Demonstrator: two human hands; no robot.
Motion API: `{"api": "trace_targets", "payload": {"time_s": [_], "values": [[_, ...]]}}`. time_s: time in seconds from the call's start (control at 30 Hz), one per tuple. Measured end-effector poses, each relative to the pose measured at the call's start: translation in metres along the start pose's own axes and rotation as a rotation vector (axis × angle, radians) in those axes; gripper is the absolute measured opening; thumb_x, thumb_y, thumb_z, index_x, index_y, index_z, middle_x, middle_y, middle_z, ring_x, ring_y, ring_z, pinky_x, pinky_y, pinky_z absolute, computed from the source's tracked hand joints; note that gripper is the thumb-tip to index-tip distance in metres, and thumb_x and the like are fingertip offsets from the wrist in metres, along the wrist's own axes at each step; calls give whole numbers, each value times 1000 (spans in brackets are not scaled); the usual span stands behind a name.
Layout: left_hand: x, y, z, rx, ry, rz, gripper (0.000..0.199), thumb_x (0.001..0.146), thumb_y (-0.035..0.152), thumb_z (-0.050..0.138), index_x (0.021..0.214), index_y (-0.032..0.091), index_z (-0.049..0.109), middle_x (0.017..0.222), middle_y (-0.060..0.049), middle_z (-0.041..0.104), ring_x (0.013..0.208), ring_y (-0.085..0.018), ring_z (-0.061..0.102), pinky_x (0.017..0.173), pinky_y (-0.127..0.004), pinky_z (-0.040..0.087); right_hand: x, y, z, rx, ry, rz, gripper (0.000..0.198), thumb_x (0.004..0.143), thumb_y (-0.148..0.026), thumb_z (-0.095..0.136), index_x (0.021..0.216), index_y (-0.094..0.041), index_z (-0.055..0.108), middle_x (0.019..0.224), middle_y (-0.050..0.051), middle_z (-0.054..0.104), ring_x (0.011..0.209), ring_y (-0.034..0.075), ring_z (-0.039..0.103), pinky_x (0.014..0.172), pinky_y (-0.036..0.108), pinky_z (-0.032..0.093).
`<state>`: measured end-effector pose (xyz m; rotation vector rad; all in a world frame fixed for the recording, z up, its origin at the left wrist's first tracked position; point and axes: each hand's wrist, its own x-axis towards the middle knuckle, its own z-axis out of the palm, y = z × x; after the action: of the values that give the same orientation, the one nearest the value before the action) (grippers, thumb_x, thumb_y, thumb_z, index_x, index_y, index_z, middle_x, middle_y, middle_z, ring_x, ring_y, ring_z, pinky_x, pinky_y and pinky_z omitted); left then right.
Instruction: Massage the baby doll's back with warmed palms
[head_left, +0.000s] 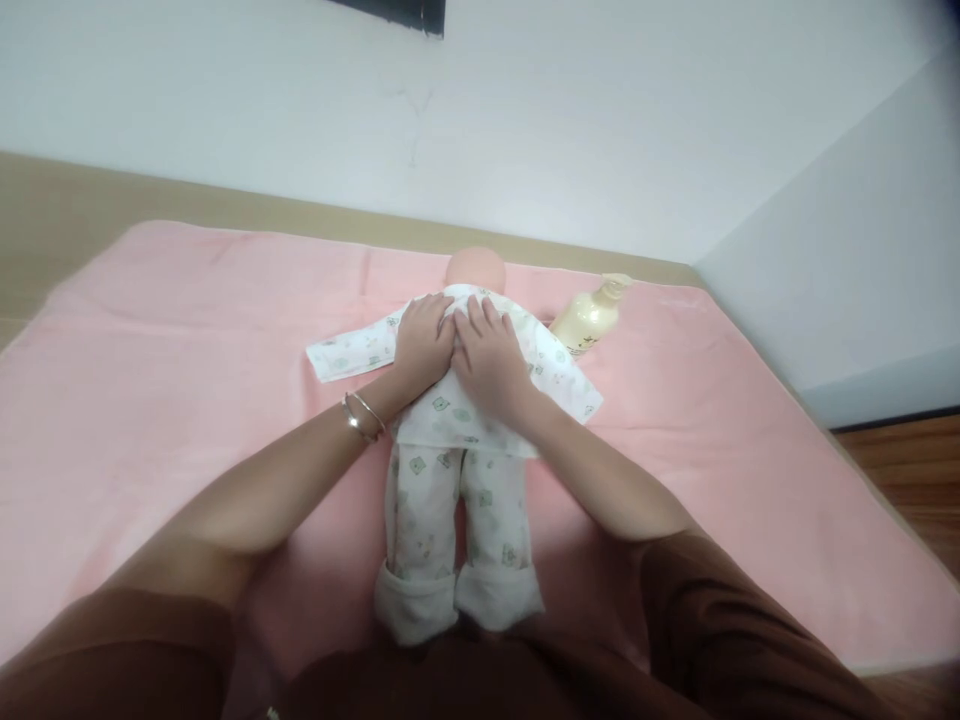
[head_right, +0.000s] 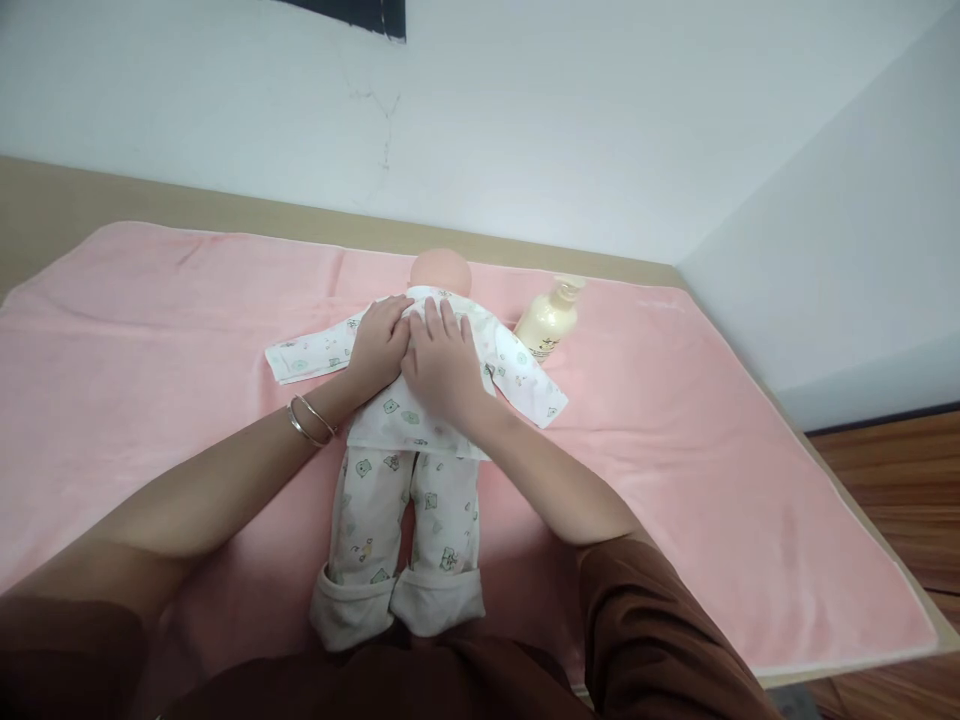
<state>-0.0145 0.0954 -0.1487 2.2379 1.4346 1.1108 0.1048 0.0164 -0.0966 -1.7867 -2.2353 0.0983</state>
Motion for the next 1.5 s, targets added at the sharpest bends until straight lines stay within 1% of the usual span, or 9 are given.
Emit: {"api": "trace_targets", "payload": {"time_s": [0.17, 0.3, 0.43, 0.7, 0.83, 1.07, 1.2, 1.33, 1.5], "values": [[0, -3, 1, 62, -23, 35, 43, 98, 31, 38, 131, 15, 60, 142, -13, 63, 137, -25, 55, 124, -46, 38, -27, -26, 4, -58, 18, -115, 66, 97, -21, 38, 161, -7, 29, 169, 18, 26, 160, 35, 22, 132, 61, 14], [0, 2, -2, 33, -8, 33, 42, 100, 29, 33, 125, 15, 63, 134, -13, 67, 128, -25, 60, 120, -46, 43, -1, 2, -1, 54, -4, -91, 64, 94, -15, 32, 159, -12, 36, 167, 9, 33, 160, 26, 24, 134, 55, 13], [-1, 7, -5, 7, -5, 10, 45, 99, 26, 30, 127, 14, 63, 136, -12, 66, 131, -25, 58, 121, -46, 41, 20, 24, -3, 77, 18, 16, 58, 99, -25, 34, 156, -17, 43, 170, 8, 28, 160, 31, 22, 131, 58, 19], [1, 3, -4, 26, -20, -22, 45, 98, 26, 32, 126, 14, 64, 138, -12, 66, 132, -26, 58, 122, -47, 41, -11, -7, -7, -13, -28, -97, 64, 97, -21, 36, 158, -2, 33, 168, 17, 30, 159, 34, 22, 133, 54, 18], [-1, 7, -7, 42, -42, -19, 47, 99, 27, 30, 131, 12, 62, 143, -14, 63, 140, -26, 53, 126, -48, 37, 15, 21, -5, 85, -12, 13, 63, 98, -27, 36, 158, -9, 36, 171, 13, 22, 161, 30, 17, 132, 56, 16], [-24, 33, -6, 43, -38, 148, 51, 99, 22, 28, 140, 7, 54, 156, -18, 50, 155, -28, 36, 132, -57, 24, 34, 45, -3, 136, -14, 134, 68, 101, -36, 32, 160, -2, 25, 170, 21, 20, 161, 31, 17, 132, 56, 16], [-16, 26, -8, 15, -107, 28, 55, 99, 27, 31, 146, 4, 47, 160, -21, 42, 156, -31, 34, 131, -56, 28, 9, 19, -4, -22, 16, 179, 66, 103, -34, 30, 156, 5, 31, 162, 31, 32, 156, 39, 29, 128, 60, 23], [6, 9, -13, 49, -159, -95, 55, 99, 32, 35, 143, 4, 52, 156, -21, 49, 152, -33, 39, 131, -54, 28, -11, -1, -6, -159, 28, 100, 63, 103, -32, 33, 154, 6, 35, 157, 35, 37, 152, 42, 36, 128, 59, 24], [-3, 22, -14, 163, -145, -34, 56, 100, 30, 31, 143, 0, 51, 155, -25, 49, 151, -34, 40, 129, -55, 29, 13, 21, -12, -28, -88, 138, 65, 104, -31, 26, 157, 7, 28, 164, 31, 26, 158, 39, 24, 130, 54, 24]]}}
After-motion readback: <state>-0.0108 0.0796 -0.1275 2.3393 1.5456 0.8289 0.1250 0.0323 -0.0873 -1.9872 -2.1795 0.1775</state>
